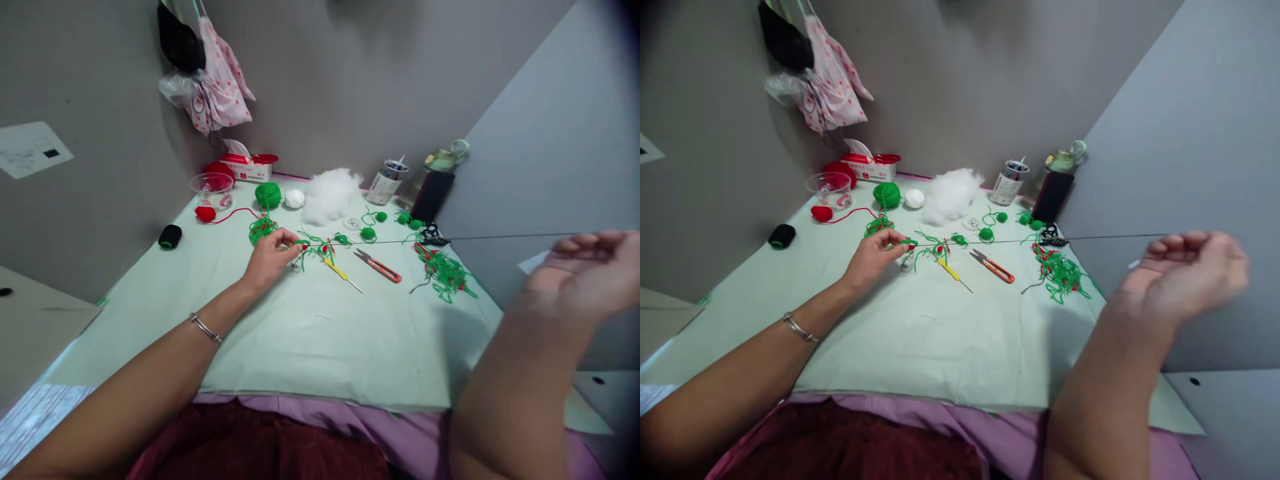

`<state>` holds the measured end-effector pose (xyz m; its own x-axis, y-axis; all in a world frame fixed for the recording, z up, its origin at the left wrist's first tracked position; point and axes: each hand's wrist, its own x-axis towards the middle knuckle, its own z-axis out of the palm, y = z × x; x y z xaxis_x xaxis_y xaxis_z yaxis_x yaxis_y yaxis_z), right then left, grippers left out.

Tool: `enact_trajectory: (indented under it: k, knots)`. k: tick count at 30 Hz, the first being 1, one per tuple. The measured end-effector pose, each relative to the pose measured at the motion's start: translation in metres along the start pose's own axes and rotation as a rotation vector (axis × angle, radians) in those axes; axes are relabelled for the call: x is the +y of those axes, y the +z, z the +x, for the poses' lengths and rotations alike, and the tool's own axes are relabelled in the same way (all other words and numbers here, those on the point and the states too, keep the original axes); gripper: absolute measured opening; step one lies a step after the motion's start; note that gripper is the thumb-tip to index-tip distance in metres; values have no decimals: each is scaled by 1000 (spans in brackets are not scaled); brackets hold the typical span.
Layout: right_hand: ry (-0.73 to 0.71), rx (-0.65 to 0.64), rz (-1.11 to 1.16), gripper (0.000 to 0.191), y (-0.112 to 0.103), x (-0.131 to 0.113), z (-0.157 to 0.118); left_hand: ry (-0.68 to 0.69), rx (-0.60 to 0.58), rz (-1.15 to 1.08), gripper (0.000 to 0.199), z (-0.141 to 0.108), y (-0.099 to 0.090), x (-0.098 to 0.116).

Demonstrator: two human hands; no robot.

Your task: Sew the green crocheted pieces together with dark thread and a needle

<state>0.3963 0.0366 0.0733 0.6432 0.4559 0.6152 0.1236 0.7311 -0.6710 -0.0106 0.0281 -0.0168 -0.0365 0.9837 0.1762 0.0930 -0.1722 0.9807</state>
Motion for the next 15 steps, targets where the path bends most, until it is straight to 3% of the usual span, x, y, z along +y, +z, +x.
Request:
enact_trajectory:
  k: [2,4,6,9,11,15]
  knots:
    - [-11,54,-23,29,4,4,-3,-10,0,-14,18,-1,2,-2]
    - [60,-62,-46,26,28,1,-32,-17,-7,-29,18,-4,4,-3]
    - [187,-414,-103,35,62,-4,-75,-15,-10,-37,17,-6,6,-2]
    - [339,-950,-225,15,99,-8,-138,-12,-19,-50,17,-10,9,0]
    - [331,-1100,-310,18,108,-6,-167,-15,-44,-67,17,-13,12,3]
    - [109,-1189,-515,13,110,3,-190,-17,-107,-107,19,-20,17,7]
